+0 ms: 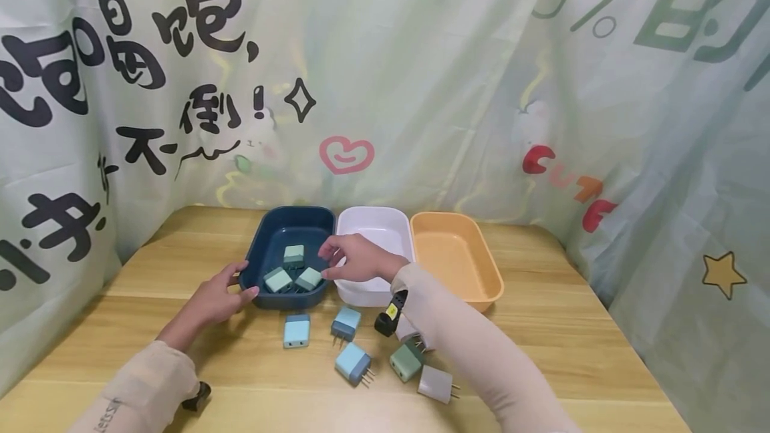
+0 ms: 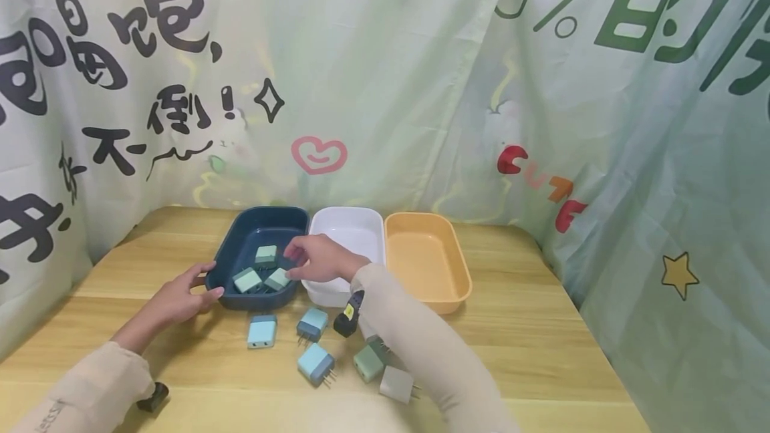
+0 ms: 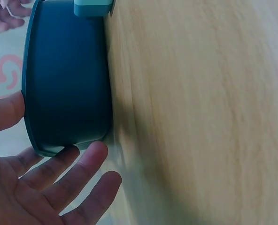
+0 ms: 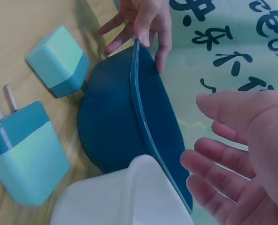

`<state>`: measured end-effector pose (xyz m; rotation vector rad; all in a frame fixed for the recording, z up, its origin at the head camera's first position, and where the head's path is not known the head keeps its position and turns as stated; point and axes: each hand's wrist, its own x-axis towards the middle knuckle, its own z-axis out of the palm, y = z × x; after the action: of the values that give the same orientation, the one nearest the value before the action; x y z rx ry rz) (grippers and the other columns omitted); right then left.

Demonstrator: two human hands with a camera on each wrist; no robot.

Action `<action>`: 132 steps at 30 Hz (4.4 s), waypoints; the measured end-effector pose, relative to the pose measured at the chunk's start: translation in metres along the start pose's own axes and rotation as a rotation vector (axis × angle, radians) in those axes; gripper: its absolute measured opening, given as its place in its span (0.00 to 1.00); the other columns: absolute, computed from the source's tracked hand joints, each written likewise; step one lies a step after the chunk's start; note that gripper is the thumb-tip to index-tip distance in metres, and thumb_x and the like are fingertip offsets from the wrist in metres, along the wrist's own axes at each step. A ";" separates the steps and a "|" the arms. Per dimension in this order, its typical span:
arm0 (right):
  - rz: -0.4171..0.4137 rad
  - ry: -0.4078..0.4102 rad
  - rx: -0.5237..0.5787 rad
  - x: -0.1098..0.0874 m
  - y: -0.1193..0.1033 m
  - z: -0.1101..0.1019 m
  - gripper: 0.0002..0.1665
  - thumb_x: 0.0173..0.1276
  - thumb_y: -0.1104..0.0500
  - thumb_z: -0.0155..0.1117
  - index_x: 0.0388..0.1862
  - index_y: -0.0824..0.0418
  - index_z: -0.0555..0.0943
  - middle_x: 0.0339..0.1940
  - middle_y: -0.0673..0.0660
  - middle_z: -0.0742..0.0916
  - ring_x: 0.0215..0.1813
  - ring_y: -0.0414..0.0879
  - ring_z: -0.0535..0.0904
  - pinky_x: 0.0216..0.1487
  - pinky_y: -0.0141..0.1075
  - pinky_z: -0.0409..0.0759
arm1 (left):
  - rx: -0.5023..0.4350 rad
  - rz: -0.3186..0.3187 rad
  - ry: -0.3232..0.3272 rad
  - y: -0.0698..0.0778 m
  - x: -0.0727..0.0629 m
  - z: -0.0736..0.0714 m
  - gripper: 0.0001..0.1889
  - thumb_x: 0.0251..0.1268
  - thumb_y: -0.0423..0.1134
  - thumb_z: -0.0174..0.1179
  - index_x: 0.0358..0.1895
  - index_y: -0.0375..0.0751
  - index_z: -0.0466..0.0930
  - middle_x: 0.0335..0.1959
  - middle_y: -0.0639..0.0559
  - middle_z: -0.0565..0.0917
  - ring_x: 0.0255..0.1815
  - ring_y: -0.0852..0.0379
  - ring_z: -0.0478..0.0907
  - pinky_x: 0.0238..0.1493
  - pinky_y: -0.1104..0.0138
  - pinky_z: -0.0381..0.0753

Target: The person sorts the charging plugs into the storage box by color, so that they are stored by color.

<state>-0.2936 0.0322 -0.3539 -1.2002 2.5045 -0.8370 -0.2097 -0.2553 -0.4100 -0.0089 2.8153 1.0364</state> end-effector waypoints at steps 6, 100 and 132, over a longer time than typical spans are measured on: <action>-0.044 0.034 -0.016 -0.023 -0.001 -0.008 0.20 0.64 0.58 0.69 0.53 0.63 0.78 0.49 0.58 0.84 0.48 0.46 0.82 0.48 0.34 0.80 | -0.001 -0.008 -0.002 -0.001 0.001 0.001 0.41 0.69 0.53 0.56 0.74 0.32 0.49 0.67 0.22 0.61 0.64 0.22 0.60 0.57 0.33 0.64; -0.100 -0.021 -0.157 -0.148 0.037 0.023 0.20 0.56 0.52 0.77 0.45 0.55 0.81 0.35 0.40 0.80 0.33 0.35 0.76 0.36 0.26 0.75 | 0.036 0.046 -0.025 0.000 0.005 -0.007 0.40 0.69 0.51 0.57 0.73 0.28 0.51 0.66 0.20 0.62 0.64 0.22 0.60 0.58 0.33 0.61; -0.110 0.129 -0.117 -0.071 0.008 0.001 0.24 0.55 0.54 0.77 0.49 0.60 0.81 0.38 0.48 0.83 0.35 0.43 0.79 0.38 0.31 0.78 | -0.025 0.021 -0.030 -0.002 0.005 -0.004 0.41 0.69 0.51 0.57 0.74 0.30 0.50 0.67 0.21 0.61 0.65 0.23 0.60 0.58 0.34 0.63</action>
<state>-0.2531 0.0906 -0.3616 -1.3733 2.6436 -0.8296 -0.2154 -0.2589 -0.4092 0.0327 2.7817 1.0671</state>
